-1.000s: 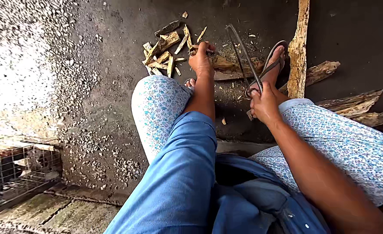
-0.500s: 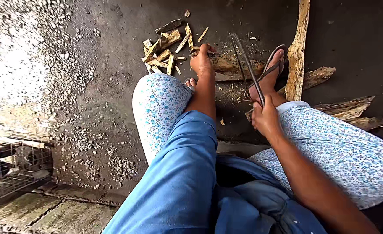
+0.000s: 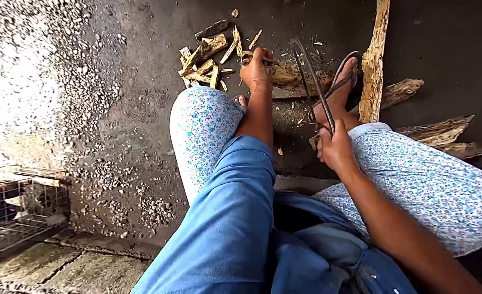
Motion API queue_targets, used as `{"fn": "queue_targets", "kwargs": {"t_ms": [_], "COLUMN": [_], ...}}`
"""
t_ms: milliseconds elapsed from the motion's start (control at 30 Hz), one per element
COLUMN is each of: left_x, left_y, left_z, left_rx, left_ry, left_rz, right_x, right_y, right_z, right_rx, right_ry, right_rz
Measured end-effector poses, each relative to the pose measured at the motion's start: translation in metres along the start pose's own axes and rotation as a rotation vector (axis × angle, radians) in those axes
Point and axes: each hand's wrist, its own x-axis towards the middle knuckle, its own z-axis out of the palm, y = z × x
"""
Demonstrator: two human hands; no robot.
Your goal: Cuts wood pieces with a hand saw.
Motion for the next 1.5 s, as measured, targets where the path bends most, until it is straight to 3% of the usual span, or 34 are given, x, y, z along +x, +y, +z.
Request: {"fn": "queue_targets", "kwargs": {"t_ms": [100,300,367,500,567,633,767,833,1000,1067,1133,1233,1300,1500], "left_x": [0.008,-0.002,-0.007,0.004,0.008,0.01,-0.001,-0.004,0.005,0.007,0.007,0.001,0.002,0.004], "left_y": [-0.004,-0.005,-0.006,-0.005,-0.006,-0.005,-0.011,-0.009,-0.007,-0.005,-0.002,-0.005,-0.003,0.0], "left_z": [0.004,-0.003,-0.001,-0.002,0.0,0.0,-0.002,-0.003,-0.003,0.0,0.005,0.005,0.0,0.01], "left_rx": [-0.021,-0.057,-0.064,-0.073,-0.054,-0.017,-0.027,-0.042,-0.052,-0.044,-0.024,-0.019,0.0,0.034], "left_ry": [-0.02,-0.031,-0.03,-0.001,0.0,0.003,0.001,0.014,0.049,0.057,0.048,0.064,0.088,0.102], "left_rz": [0.021,0.038,0.032,0.029,0.028,0.017,0.032,0.044,0.012,0.008,0.001,-0.001,-0.006,-0.017], "right_x": [-0.017,0.101,0.089,-0.012,-0.039,-0.025,0.076,0.093,-0.009,-0.031,-0.006,0.075,0.095,-0.002], "right_y": [0.003,-0.046,-0.038,0.009,0.015,0.001,-0.038,-0.047,0.005,0.007,-0.01,-0.032,-0.035,0.001], "right_z": [-0.01,0.017,0.01,-0.009,-0.016,-0.011,0.005,0.009,-0.008,-0.012,-0.008,0.006,0.011,-0.006], "right_rx": [-0.031,-0.075,-0.044,-0.056,-0.089,-0.087,-0.126,-0.076,-0.002,-0.01,0.017,-0.002,0.028,0.038], "right_ry": [0.011,0.062,0.038,-0.016,0.0,0.004,0.042,0.033,-0.034,-0.026,-0.019,0.011,0.006,-0.023], "right_rz": [0.055,-0.05,-0.057,0.001,0.035,0.034,-0.055,-0.056,0.023,0.071,0.087,0.004,-0.024,0.047]}}
